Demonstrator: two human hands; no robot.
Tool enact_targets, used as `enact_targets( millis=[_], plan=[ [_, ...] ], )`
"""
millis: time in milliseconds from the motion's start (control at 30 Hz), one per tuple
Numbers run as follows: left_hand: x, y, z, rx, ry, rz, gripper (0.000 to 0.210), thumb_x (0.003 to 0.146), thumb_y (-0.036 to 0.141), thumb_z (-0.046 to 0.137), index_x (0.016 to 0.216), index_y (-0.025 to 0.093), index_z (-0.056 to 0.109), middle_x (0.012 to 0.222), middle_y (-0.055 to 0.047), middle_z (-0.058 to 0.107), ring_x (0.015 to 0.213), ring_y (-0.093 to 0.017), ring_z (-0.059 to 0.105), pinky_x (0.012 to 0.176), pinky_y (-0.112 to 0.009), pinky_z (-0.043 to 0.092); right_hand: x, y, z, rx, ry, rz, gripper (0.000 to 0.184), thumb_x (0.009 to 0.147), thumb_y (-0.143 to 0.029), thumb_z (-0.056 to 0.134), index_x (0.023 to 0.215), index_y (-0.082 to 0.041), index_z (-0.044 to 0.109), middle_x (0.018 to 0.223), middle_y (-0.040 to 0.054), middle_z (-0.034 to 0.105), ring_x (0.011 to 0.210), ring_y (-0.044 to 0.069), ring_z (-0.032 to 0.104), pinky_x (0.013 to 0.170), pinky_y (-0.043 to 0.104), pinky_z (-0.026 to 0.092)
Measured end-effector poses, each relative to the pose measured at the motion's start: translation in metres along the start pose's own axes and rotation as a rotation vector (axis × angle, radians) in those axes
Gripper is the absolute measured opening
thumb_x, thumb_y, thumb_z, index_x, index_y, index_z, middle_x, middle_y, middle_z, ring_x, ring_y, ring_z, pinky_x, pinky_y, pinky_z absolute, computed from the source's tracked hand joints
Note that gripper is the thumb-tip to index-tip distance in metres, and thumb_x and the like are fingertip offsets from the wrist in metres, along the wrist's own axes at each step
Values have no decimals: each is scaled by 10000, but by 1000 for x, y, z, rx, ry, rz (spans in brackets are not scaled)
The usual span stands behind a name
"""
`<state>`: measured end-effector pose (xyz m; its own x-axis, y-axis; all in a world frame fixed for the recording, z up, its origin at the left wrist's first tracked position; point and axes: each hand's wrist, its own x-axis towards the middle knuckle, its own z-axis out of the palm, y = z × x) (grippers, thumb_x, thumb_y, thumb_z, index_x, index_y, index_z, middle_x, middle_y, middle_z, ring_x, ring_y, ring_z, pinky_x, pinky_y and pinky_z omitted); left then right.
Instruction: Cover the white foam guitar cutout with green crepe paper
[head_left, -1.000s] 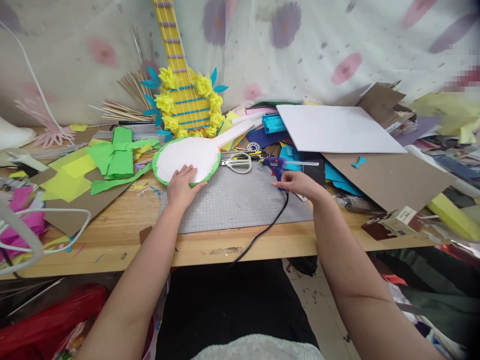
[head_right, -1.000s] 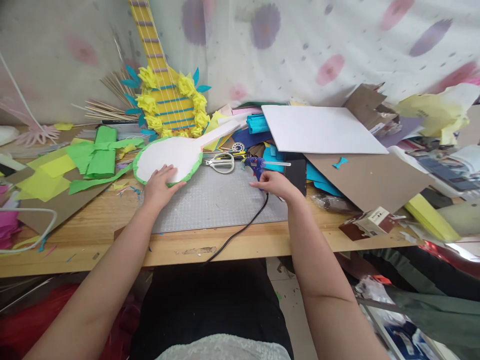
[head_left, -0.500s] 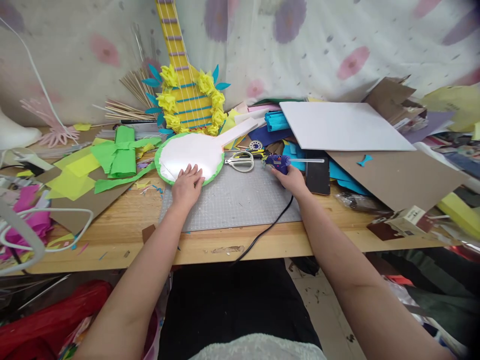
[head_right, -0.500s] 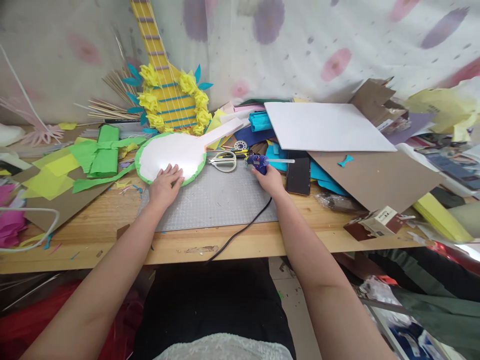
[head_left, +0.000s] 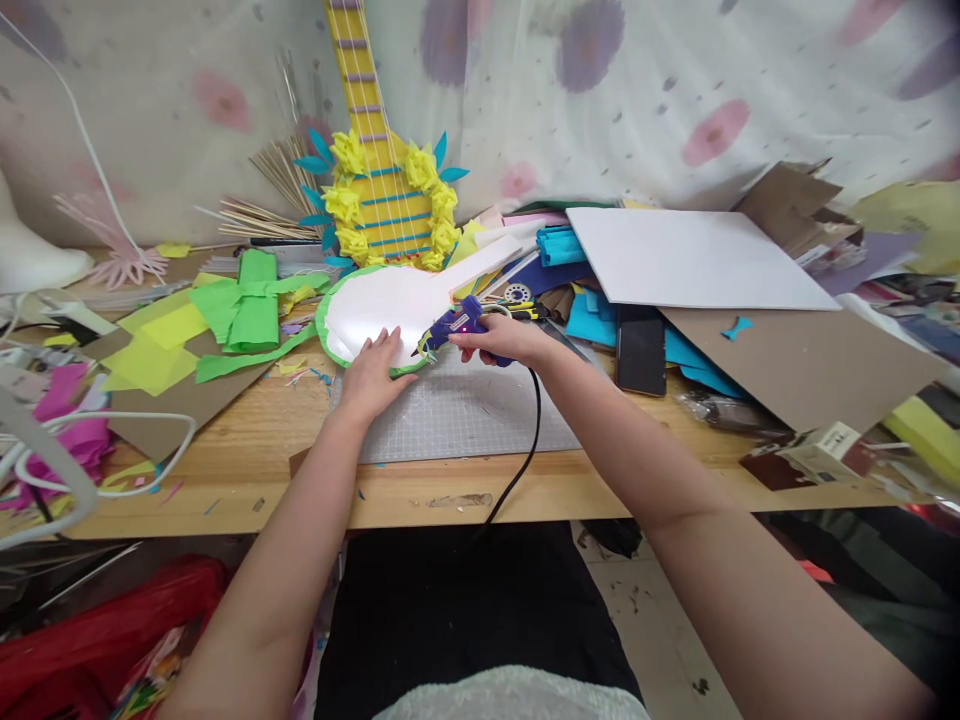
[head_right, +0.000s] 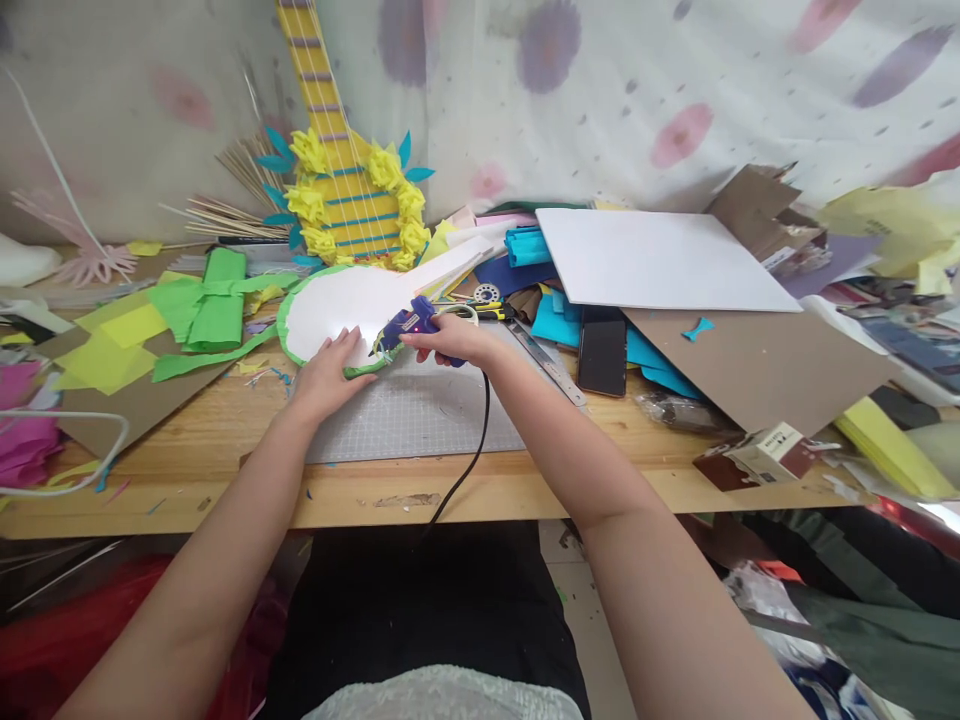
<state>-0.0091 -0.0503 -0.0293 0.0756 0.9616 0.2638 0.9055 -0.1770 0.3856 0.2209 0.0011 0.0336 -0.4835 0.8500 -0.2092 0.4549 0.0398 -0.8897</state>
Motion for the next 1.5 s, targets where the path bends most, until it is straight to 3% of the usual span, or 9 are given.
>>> enact_targets(
  millis=[267, 567, 733, 867, 1067, 1500],
  plan=[
    [4, -5, -1, -26, -16, -78, 833, 678, 425, 753, 1418, 291, 393, 1470, -85, 405, 1337, -374, 377, 1039, -499, 401, 16, -11, 0, -174, -44, 52, 326, 772, -491, 671, 783, -173, 604, 574, 12, 606, 393, 65, 428, 344, 203, 315],
    [1, -2, -7, -45, -48, -52, 889, 677, 385, 746, 1452, 249, 331, 1495, -90, 358, 1371, -353, 322, 1090, -487, 350, 19, -22, 4, -254, -75, 33, 393, 716, -512, 720, 635, -176, 536, 551, 22, 600, 368, 56, 422, 335, 204, 308],
    [-2, -8, -11, -135, -72, 9, 873, 683, 190, 641, 1473, 246, 275, 1475, -47, 406, 1363, -286, 366, 1112, -433, 346, 23, -24, 9, -295, -90, 27, 432, 725, -560, 689, 625, -175, 523, 598, 35, 609, 376, 61, 432, 342, 220, 319],
    [-3, -14, -10, -305, -5, -47, 882, 690, 70, 491, 1493, 280, 194, 1410, -9, 494, 1253, -228, 513, 1056, -391, 427, 23, -30, 12, -357, -113, 25, 432, 753, -565, 661, 653, -171, 515, 590, 23, 591, 384, 60, 433, 360, 221, 338],
    [0, -20, -1, -398, 92, -63, 832, 707, 48, 460, 1460, 345, 268, 1340, 44, 562, 1280, -202, 487, 1095, -394, 392, 23, -35, 13, -391, -140, 41, 436, 764, -574, 645, 702, -171, 493, 582, -7, 564, 392, 46, 434, 367, 196, 341],
    [3, -20, 4, -404, 144, -53, 805, 697, 31, 451, 1436, 320, 319, 1286, 49, 602, 1289, -170, 473, 1103, -384, 399, 15, -26, -1, -360, -94, 64, 385, 816, -505, 618, 676, -171, 488, 590, -3, 556, 402, 43, 426, 363, 188, 337]
  ],
)
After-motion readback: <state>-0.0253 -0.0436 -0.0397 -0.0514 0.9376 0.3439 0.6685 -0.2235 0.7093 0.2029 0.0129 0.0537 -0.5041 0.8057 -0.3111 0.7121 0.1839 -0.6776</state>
